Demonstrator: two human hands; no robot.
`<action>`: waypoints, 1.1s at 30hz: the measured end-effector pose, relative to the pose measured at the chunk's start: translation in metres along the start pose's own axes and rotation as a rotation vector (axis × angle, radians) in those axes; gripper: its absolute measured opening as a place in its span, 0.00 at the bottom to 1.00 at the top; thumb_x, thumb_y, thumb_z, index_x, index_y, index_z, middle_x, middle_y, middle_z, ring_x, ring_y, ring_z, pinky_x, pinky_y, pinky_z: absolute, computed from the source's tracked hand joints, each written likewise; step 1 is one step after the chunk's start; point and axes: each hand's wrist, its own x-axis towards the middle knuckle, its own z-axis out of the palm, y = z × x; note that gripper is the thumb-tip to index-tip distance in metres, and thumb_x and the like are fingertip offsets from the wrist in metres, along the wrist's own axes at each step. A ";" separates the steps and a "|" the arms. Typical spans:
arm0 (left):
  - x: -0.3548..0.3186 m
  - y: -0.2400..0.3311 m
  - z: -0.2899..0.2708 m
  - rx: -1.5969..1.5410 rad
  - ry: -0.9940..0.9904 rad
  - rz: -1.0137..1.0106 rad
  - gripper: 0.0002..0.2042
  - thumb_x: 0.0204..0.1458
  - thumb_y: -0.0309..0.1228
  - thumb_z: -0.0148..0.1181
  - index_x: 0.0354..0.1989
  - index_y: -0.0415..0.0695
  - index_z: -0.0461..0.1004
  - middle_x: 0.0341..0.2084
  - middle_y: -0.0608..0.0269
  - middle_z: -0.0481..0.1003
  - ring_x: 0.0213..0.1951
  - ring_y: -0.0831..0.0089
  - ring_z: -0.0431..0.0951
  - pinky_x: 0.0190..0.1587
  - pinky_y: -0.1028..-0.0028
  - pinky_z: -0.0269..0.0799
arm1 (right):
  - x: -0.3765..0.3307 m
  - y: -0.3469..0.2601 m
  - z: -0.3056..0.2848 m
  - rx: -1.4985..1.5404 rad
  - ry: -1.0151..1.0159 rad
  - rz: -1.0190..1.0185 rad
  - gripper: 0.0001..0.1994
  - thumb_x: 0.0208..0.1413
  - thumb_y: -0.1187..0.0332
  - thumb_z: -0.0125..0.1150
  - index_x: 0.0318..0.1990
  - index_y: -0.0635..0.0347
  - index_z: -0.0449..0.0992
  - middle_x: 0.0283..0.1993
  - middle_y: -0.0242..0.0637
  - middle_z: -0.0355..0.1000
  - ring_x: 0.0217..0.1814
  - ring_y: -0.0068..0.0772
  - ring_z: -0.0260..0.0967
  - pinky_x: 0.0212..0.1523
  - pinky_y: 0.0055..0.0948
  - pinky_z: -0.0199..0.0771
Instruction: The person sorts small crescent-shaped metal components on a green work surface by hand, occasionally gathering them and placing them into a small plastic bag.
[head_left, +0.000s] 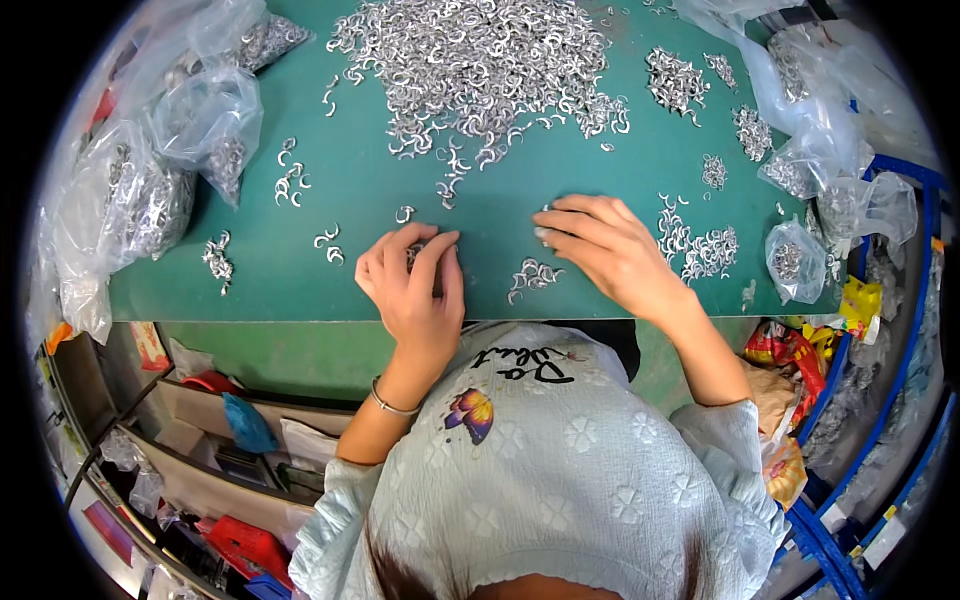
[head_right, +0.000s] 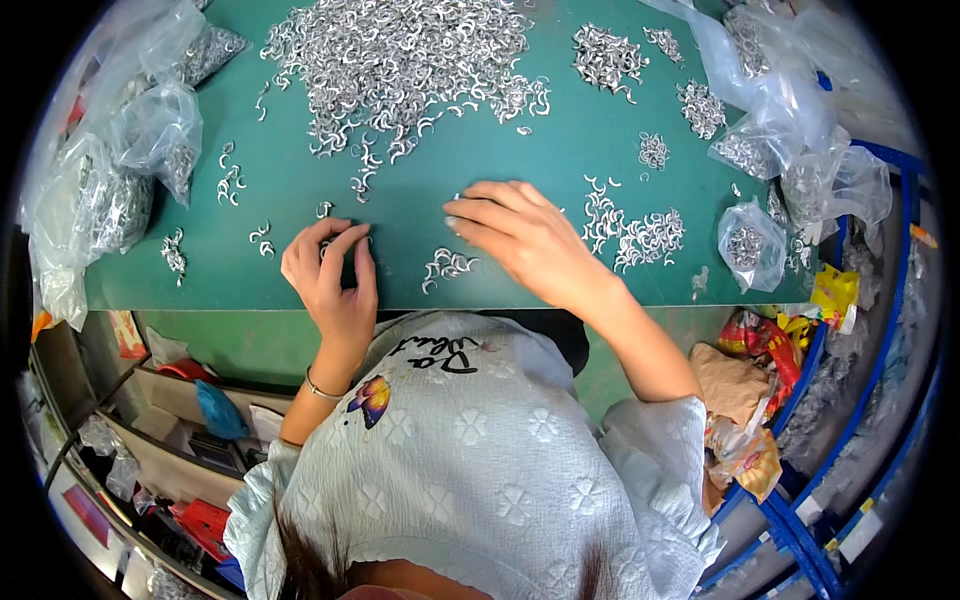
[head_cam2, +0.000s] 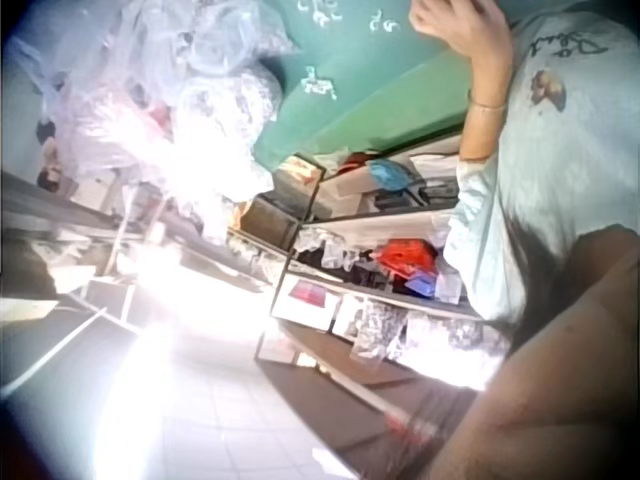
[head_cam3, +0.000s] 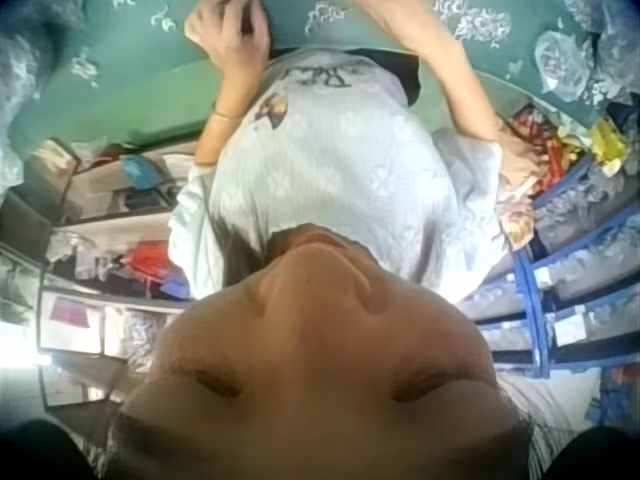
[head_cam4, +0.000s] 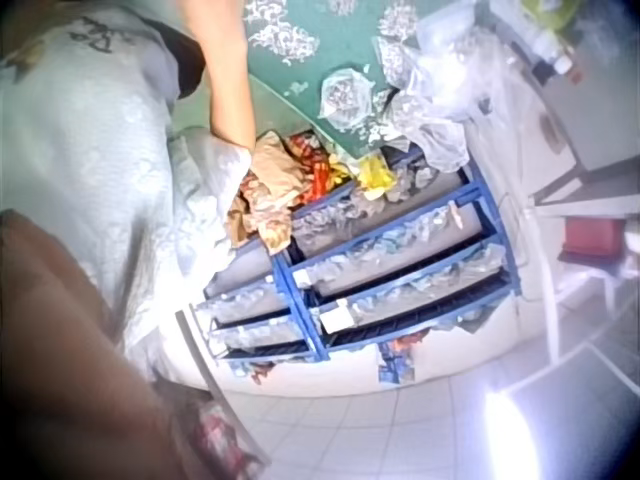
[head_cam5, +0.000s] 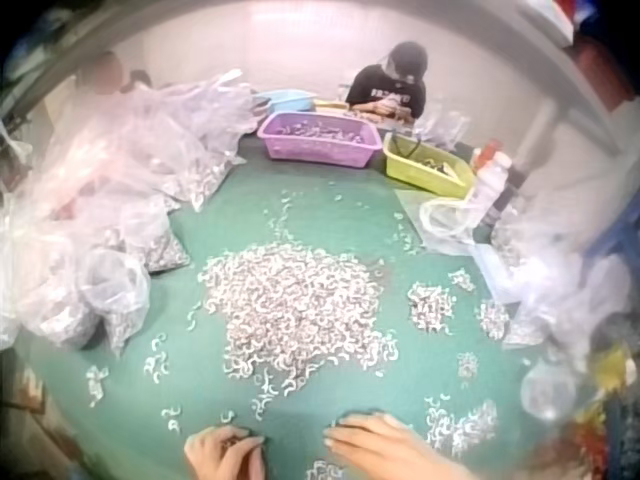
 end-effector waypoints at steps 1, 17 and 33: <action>0.000 0.002 0.000 -0.002 0.002 0.000 0.11 0.46 0.19 0.64 0.38 0.47 0.79 0.40 0.65 0.74 0.46 0.63 0.71 0.53 0.63 0.58 | -0.008 0.003 -0.004 -0.028 0.014 0.003 0.14 0.50 0.71 0.63 0.46 0.60 0.79 0.54 0.35 0.73 0.57 0.38 0.68 0.53 0.38 0.68; -0.002 -0.001 -0.010 -0.158 0.073 -0.133 0.15 0.45 0.16 0.64 0.43 0.41 0.77 0.40 0.58 0.75 0.45 0.60 0.73 0.50 0.66 0.65 | -0.031 -0.002 -0.015 -0.031 0.145 0.128 0.11 0.45 0.74 0.67 0.39 0.63 0.79 0.47 0.38 0.75 0.51 0.42 0.71 0.48 0.38 0.70; -0.004 -0.008 -0.024 0.016 -0.133 -0.156 0.15 0.44 0.24 0.69 0.42 0.46 0.78 0.46 0.64 0.70 0.45 0.66 0.69 0.53 0.65 0.56 | 0.032 -0.044 0.012 0.129 0.135 0.091 0.16 0.47 0.75 0.67 0.46 0.62 0.78 0.47 0.38 0.72 0.49 0.41 0.68 0.48 0.37 0.66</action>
